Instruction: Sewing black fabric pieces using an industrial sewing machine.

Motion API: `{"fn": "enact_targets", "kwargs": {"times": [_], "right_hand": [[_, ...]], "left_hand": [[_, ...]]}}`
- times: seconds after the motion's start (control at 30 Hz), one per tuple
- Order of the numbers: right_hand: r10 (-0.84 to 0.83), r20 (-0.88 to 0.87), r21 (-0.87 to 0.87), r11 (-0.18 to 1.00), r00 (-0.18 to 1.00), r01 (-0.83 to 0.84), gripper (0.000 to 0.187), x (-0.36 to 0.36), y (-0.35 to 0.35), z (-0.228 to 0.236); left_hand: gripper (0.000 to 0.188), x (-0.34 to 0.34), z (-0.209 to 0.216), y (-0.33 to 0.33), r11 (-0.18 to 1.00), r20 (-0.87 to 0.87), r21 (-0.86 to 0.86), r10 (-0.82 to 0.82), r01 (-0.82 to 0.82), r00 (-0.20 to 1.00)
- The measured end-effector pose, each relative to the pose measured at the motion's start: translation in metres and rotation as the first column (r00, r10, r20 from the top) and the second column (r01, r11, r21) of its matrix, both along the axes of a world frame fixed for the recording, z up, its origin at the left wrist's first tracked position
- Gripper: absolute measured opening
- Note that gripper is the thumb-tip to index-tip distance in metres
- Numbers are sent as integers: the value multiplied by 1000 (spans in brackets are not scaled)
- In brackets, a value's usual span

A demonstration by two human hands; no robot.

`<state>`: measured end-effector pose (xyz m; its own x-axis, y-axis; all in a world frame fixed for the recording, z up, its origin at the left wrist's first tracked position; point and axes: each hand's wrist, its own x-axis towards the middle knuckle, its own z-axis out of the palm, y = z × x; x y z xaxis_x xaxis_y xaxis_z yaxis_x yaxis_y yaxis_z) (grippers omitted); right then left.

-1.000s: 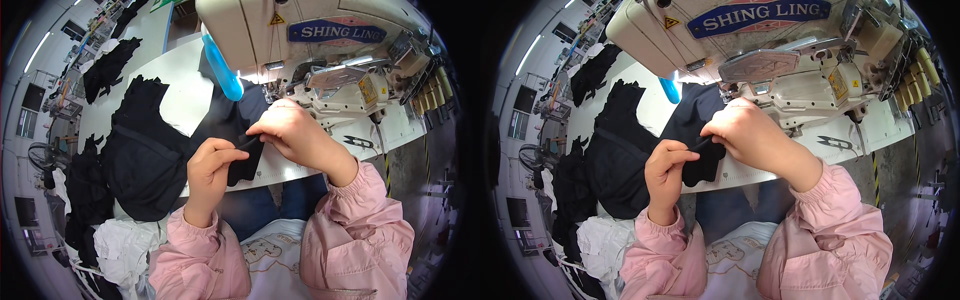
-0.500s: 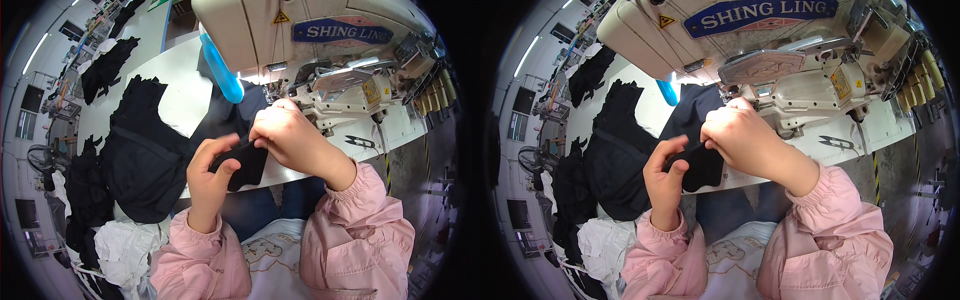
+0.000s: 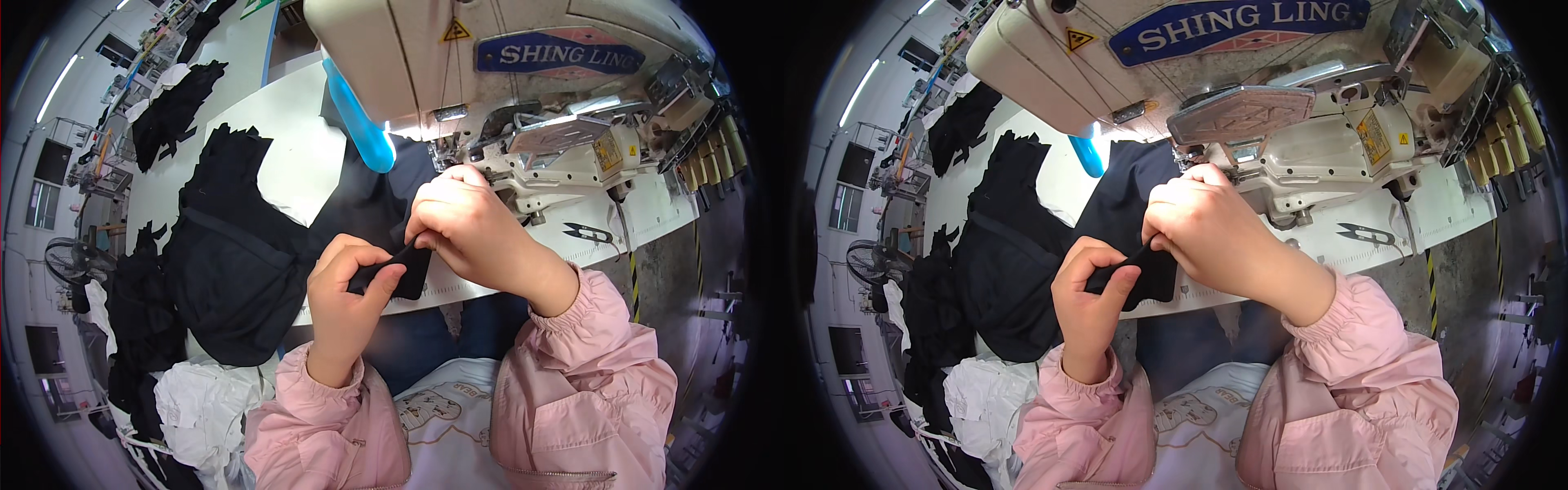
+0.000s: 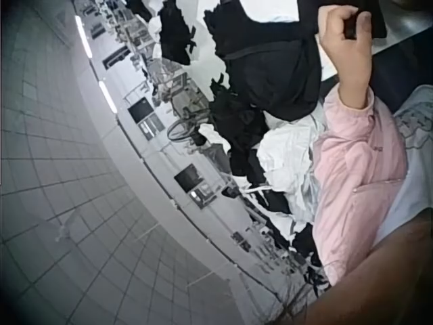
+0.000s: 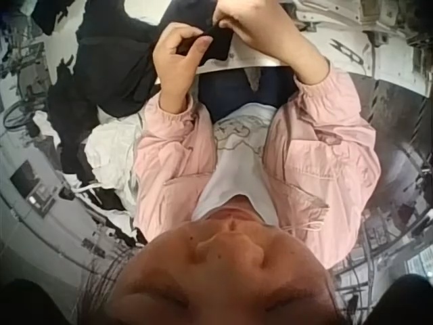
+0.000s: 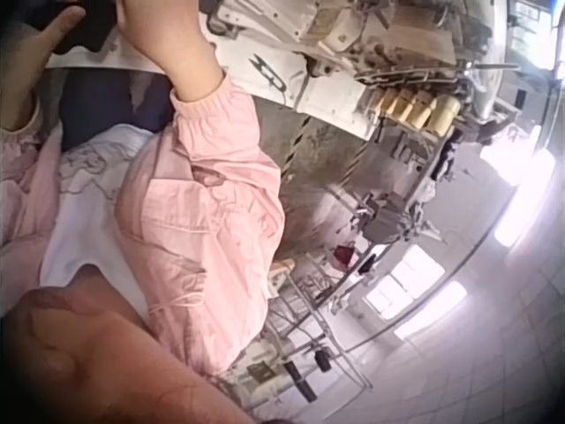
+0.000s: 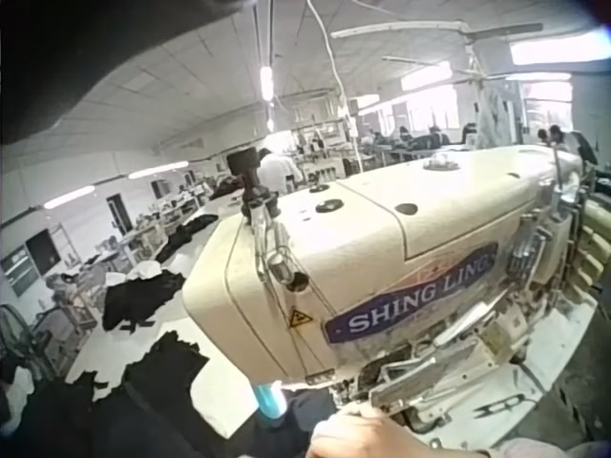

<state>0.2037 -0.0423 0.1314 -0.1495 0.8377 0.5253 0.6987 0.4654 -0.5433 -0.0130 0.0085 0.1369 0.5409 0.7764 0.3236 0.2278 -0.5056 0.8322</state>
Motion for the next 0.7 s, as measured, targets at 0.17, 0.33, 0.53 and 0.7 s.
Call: {"fn": "enact_targets", "kwargs": {"times": [0.17,0.33,0.53,0.7], "right_hand": [[8,-46,105,994,999,-3,20,0,-3,-9],[-41,129,326,945,991,-3,19,9,-20,-16],[-243,227,450,885,943,119,26,2,-55,-24],[-285,206,473,867,936,159,27,4,-59,-11]], "left_hand": [[26,4,-6,-2,983,24,171,-67,62,997],[24,11,-17,-4,872,-21,447,-210,197,977],[66,48,-61,-6,831,25,522,-240,192,971],[44,71,-44,7,792,-81,604,-54,92,995]]}}
